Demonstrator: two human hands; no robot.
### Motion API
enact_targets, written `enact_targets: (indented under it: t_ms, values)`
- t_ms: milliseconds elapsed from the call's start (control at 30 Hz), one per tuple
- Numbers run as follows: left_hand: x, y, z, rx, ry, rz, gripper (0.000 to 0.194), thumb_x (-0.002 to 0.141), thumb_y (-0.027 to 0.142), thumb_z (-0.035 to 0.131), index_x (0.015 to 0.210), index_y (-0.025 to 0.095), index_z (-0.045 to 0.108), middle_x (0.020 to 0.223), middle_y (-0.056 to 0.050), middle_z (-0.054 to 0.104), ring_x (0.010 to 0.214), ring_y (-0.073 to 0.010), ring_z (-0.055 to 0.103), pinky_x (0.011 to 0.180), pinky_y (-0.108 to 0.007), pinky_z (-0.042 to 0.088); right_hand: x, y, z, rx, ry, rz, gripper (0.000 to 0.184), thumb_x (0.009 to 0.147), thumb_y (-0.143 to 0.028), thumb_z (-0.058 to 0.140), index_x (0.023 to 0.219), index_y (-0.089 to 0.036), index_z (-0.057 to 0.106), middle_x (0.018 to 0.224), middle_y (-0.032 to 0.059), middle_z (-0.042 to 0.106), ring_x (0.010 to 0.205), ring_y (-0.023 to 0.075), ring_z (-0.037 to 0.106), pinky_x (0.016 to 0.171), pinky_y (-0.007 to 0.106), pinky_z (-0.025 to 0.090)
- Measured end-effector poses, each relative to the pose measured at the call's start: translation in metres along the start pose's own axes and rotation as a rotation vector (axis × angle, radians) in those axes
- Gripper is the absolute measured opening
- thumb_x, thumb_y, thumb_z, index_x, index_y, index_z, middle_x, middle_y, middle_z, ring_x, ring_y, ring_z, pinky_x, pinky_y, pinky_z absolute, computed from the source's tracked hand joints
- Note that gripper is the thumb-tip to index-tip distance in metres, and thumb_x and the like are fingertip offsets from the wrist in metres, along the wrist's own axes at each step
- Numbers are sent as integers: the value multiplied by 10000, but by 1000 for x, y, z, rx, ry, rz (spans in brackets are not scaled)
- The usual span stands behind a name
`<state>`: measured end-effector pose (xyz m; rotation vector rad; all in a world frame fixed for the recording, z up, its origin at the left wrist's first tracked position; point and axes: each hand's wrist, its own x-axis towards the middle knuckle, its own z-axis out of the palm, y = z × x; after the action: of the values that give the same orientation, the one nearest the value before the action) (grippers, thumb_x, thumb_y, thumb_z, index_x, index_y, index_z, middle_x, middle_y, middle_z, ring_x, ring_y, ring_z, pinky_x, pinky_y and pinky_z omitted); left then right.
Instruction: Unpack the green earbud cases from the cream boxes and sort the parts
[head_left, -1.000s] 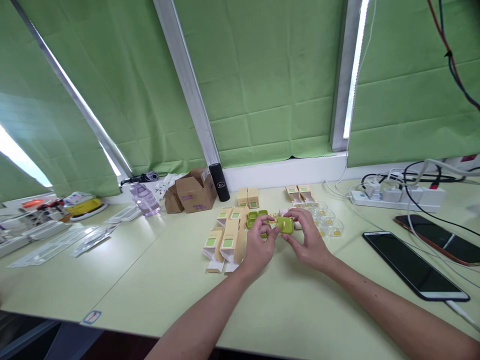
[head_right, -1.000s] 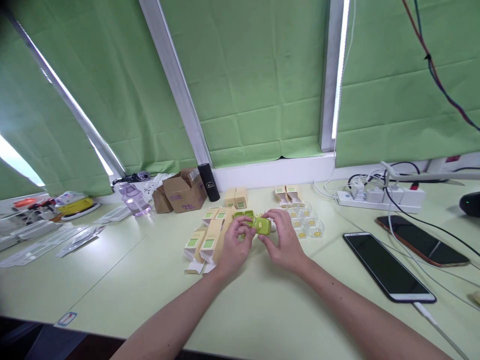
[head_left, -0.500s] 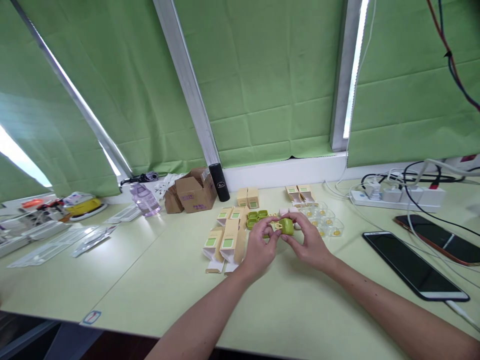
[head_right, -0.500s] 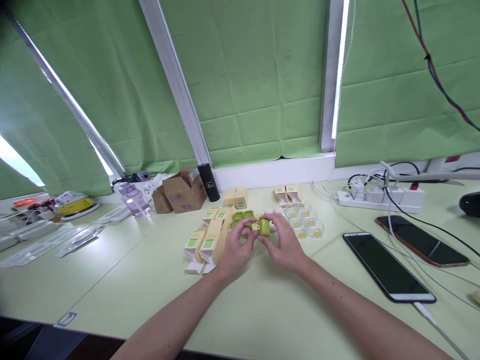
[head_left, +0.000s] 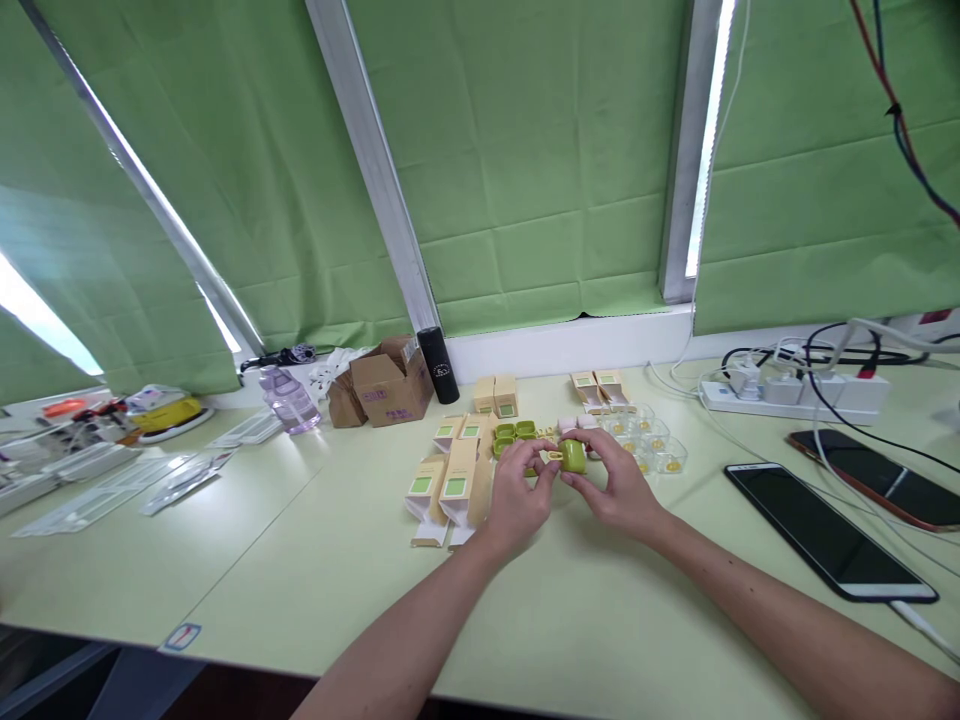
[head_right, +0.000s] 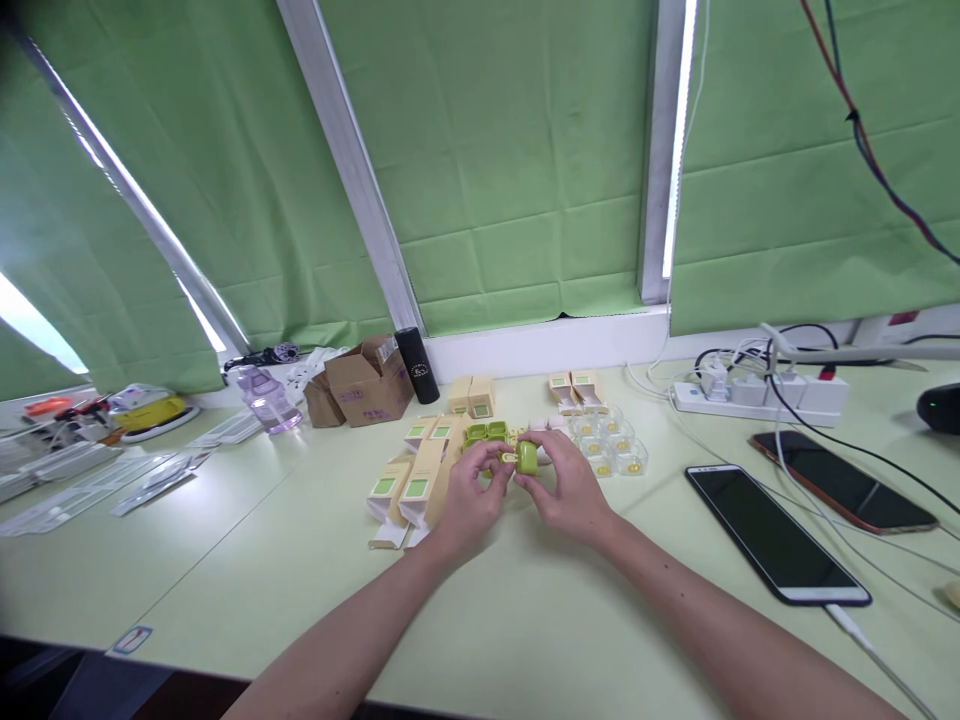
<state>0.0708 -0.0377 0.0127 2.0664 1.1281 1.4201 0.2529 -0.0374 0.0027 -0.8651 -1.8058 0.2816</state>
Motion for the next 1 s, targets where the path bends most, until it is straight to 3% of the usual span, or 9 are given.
enact_targets:
  t_ms: [600, 733, 833, 1000]
  values:
    - [0, -1, 1, -10, 24, -3, 115, 959, 291, 600, 959, 211, 683, 874, -51, 654, 849, -206, 604, 786, -327, 473, -2, 1, 3, 8, -21, -11, 376, 888, -299, 680, 1252, -275, 590, 1163, 88, 693, 1052, 287, 646, 869, 466, 560]
    - [0, 0, 1, -17, 33, 0, 118, 951, 297, 612, 947, 210, 691, 848, -44, 640, 838, -203, 599, 769, -320, 470, -3, 0, 2, 25, -35, 19, 376, 886, -291, 690, 1250, -275, 596, 1149, 83, 699, 963, 262, 655, 832, 456, 576]
    - [1, 0, 1, -17, 45, -8, 125, 939, 314, 632, 955, 212, 703, 821, -40, 640, 839, -208, 606, 782, -326, 472, -1, -3, 4, 112, -35, 78, 385, 882, -292, 693, 1255, -274, 601, 1161, 79, 696, 886, 232, 673, 810, 441, 603]
    - [1, 0, 2, -10, 50, -24, 150, 938, 323, 649, 1032, 220, 704, 881, -47, 660, 841, -206, 624, 832, -356, 491, 2, -4, 7, 417, -46, 218, 381, 878, -327, 715, 1241, -277, 611, 1153, 69, 673, 933, 213, 696, 841, 407, 632]
